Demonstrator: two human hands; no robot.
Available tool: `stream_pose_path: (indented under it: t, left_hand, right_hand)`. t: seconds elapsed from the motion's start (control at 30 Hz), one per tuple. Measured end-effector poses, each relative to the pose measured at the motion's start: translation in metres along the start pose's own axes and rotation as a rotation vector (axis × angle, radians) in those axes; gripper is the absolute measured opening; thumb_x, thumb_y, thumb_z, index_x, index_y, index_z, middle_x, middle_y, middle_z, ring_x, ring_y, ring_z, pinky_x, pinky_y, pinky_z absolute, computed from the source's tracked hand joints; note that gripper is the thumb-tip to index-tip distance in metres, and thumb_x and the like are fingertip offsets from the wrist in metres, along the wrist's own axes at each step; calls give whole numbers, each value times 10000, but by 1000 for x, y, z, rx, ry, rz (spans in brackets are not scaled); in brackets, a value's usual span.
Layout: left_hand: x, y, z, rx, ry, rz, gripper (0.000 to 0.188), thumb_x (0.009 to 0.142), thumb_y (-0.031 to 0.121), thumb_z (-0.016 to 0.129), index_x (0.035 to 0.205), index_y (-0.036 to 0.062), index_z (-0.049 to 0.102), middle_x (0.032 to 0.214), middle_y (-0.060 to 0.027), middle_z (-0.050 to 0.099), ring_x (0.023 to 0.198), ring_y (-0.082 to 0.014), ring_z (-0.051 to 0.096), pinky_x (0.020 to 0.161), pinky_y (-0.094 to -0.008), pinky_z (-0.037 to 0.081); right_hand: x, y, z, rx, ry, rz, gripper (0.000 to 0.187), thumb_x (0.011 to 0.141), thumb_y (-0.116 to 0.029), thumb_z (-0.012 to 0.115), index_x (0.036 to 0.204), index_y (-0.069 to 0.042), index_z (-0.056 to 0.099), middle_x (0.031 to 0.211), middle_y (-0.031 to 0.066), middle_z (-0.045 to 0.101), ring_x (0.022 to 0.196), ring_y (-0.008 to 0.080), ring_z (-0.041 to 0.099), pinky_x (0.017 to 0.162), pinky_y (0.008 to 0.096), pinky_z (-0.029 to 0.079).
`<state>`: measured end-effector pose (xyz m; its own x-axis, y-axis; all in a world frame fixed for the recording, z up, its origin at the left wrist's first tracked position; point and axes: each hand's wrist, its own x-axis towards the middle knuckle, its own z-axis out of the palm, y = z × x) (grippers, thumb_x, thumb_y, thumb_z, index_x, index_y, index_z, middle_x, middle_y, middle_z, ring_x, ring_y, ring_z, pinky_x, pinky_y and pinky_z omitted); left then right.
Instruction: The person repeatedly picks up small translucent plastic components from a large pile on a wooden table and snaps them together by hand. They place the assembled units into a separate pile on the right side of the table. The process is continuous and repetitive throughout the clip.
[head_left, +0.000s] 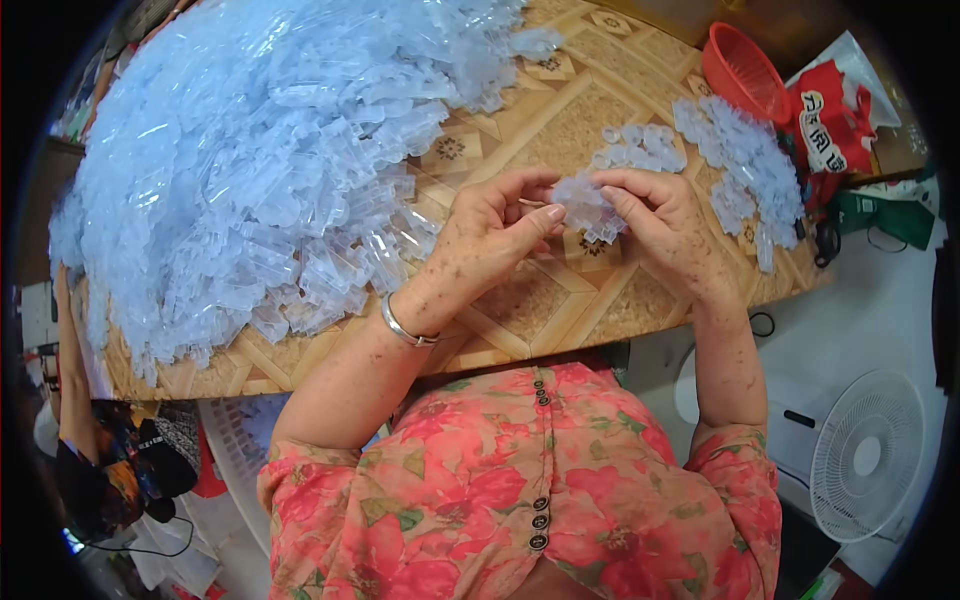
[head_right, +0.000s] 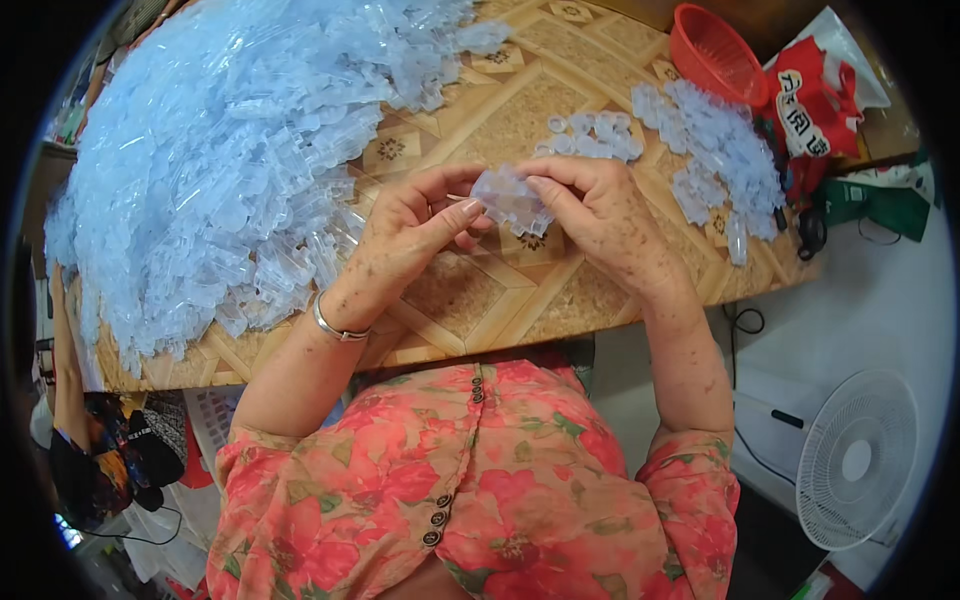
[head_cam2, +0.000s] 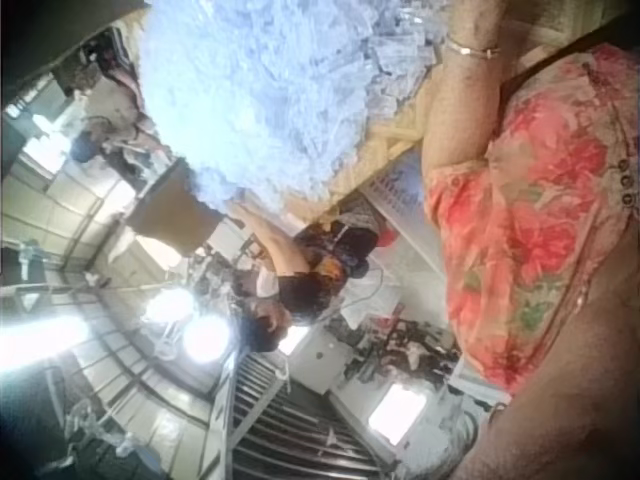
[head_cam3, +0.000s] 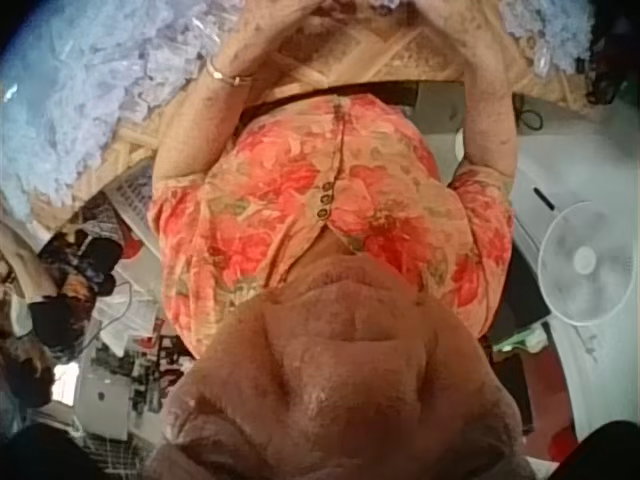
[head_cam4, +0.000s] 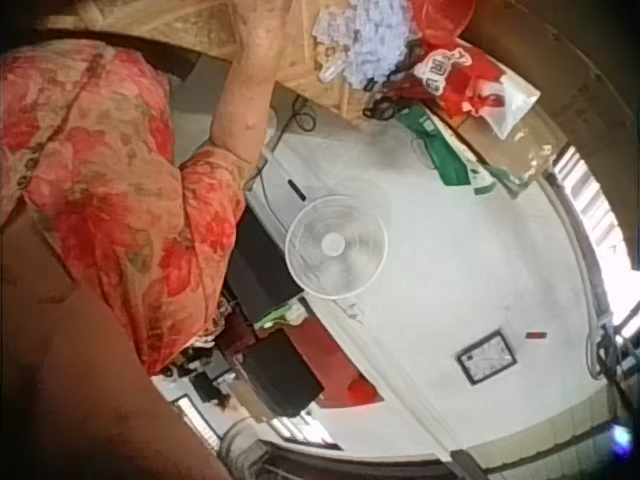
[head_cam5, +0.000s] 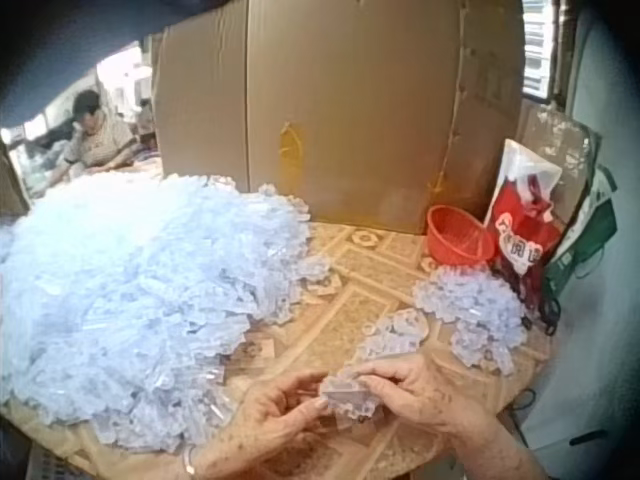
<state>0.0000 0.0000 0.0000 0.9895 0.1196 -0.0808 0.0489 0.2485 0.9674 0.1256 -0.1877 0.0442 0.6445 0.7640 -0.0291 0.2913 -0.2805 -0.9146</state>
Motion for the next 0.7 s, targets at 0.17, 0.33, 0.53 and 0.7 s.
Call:
stream_pose_path:
  t: [0.17, 0.33, 0.53, 0.7]
  left_hand:
    - [-3, 4, 9, 58, -103, -131, 395, 964, 97, 644, 1342, 7, 570, 1064, -63, 677, 906, -107, 656, 724, -231, 535]
    - [-6, 7, 7, 34, -48, -112, 292, 962, 86, 641, 1243, 15, 611, 1047, -62, 685, 890, -105, 652, 716, -231, 554]
    - [-3, 8, 11, -140, -18, -111, 178, 1004, 138, 585, 1142, 45, 523, 1103, -128, 677, 933, -178, 701, 704, -228, 581]
    - [-2, 9, 10, -232, 21, -141, 165, 1025, 187, 552, 1115, 62, 491, 1139, -162, 669, 985, -226, 713, 690, -234, 604]
  right_hand:
    - [-16, 6, 11, -72, -25, -83, 204, 944, -113, 596, 1065, 6, 709, 917, 108, 733, 842, 135, 670, 754, 290, 522]
    - [-34, 13, 9, -253, 391, -92, 261, 855, -161, 726, 1081, -36, 689, 908, 112, 655, 795, 238, 649, 745, 346, 522]
    - [-72, 76, -64, -1044, 833, 0, 290, 800, -182, 760, 1066, -92, 686, 1091, 98, 623, 1068, 308, 582, 919, 420, 451]
    - [-86, 89, -67, -1039, 779, -8, 299, 787, -181, 764, 1056, -91, 670, 1105, 93, 621, 1084, 300, 578, 925, 424, 430]
